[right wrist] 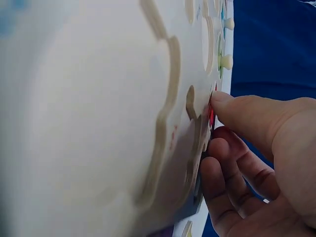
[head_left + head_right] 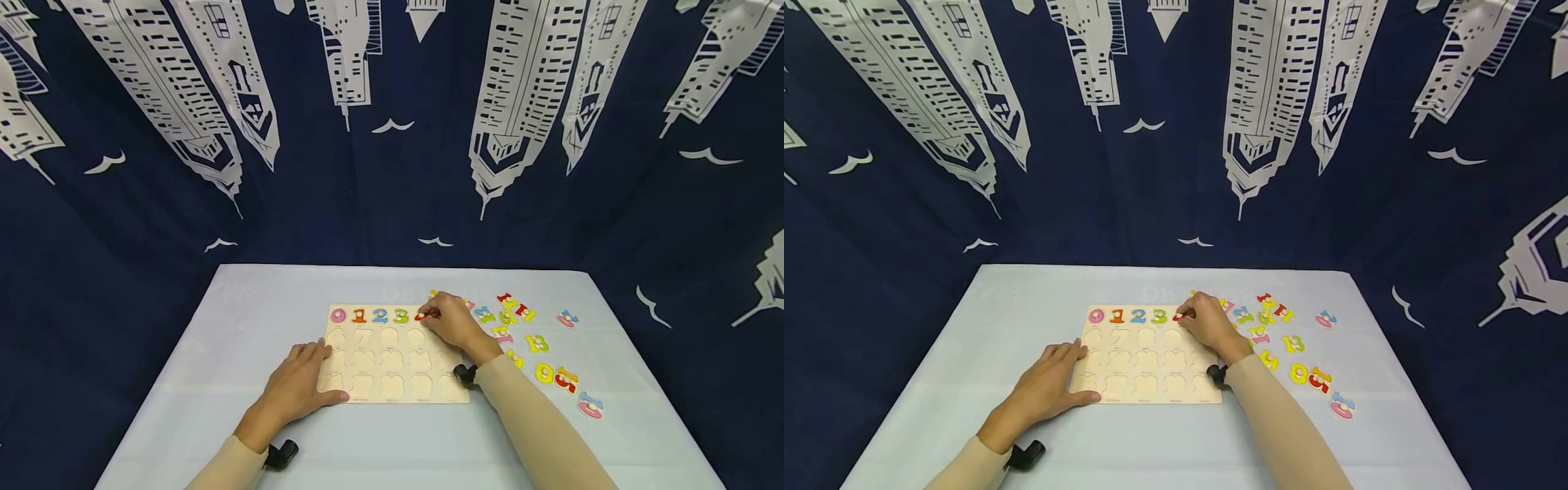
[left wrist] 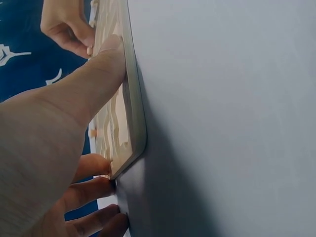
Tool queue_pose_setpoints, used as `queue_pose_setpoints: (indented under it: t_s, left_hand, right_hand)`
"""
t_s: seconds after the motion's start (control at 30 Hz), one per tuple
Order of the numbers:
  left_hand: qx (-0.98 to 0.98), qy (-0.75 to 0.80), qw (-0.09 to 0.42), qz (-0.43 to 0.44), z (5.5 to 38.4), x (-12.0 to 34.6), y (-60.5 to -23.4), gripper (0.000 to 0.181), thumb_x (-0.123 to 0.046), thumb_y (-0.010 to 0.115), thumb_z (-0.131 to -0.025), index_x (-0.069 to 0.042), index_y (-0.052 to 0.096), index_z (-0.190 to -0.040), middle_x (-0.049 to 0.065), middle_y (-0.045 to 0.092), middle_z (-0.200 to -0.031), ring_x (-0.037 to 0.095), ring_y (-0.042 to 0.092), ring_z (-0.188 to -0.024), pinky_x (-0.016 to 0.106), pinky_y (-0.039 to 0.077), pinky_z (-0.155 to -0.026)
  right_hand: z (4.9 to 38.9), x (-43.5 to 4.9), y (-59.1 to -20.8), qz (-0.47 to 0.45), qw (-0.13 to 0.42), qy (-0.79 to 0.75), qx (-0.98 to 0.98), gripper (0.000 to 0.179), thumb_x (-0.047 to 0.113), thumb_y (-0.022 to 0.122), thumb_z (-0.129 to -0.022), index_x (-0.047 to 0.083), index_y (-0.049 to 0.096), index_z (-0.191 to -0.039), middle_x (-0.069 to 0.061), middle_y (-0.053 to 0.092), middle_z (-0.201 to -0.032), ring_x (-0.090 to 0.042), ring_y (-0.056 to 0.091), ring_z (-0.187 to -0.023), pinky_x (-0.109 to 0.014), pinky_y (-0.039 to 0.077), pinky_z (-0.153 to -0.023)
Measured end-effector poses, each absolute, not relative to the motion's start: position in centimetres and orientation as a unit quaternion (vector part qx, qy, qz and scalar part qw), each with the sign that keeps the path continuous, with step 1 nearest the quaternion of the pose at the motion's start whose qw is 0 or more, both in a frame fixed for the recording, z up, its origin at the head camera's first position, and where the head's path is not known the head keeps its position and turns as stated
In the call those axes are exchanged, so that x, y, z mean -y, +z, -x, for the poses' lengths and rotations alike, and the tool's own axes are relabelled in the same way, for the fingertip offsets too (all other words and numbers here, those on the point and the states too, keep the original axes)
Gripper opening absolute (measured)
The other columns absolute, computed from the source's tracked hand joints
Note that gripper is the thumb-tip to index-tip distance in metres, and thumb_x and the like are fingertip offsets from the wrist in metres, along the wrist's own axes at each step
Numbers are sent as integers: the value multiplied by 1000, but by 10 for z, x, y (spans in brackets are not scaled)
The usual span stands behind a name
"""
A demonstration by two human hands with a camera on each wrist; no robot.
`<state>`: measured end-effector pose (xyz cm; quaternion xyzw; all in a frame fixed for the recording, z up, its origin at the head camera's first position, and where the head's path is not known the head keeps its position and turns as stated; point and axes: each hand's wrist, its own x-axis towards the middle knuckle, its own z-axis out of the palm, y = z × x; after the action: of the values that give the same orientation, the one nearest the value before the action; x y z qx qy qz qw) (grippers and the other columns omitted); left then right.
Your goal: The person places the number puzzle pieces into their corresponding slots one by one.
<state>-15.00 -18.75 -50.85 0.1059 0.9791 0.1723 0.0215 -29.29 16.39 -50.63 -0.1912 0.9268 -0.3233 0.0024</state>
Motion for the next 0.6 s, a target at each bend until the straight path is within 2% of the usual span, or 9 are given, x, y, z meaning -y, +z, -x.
queue_pose_setpoints:
  t_s: [0.3,0.6]
  left_hand:
    - [-979,175,28,-101,153,187,-511,104,-63,102,-83,-5,65,-161,24,57,-175,43,56,-157,64,59,-121]
    - [-980,170,28,-102,151,186,-509,104,-64,101,-84,-5,65,-161,24,58,-175,43,57,-157,64,60,-121]
  right_hand:
    - [279,-196,-500,182,-36,-325,-927,25,7,87,-101,5,88,-126,-13,80,-114,-21,74,-97,-35,61,-88]
    - [259,-244,-494,167,-47,-316,-933,28,9,89,-102,6,87,-130,-14,82,-126,-22,80,-103,-34,64,-89]
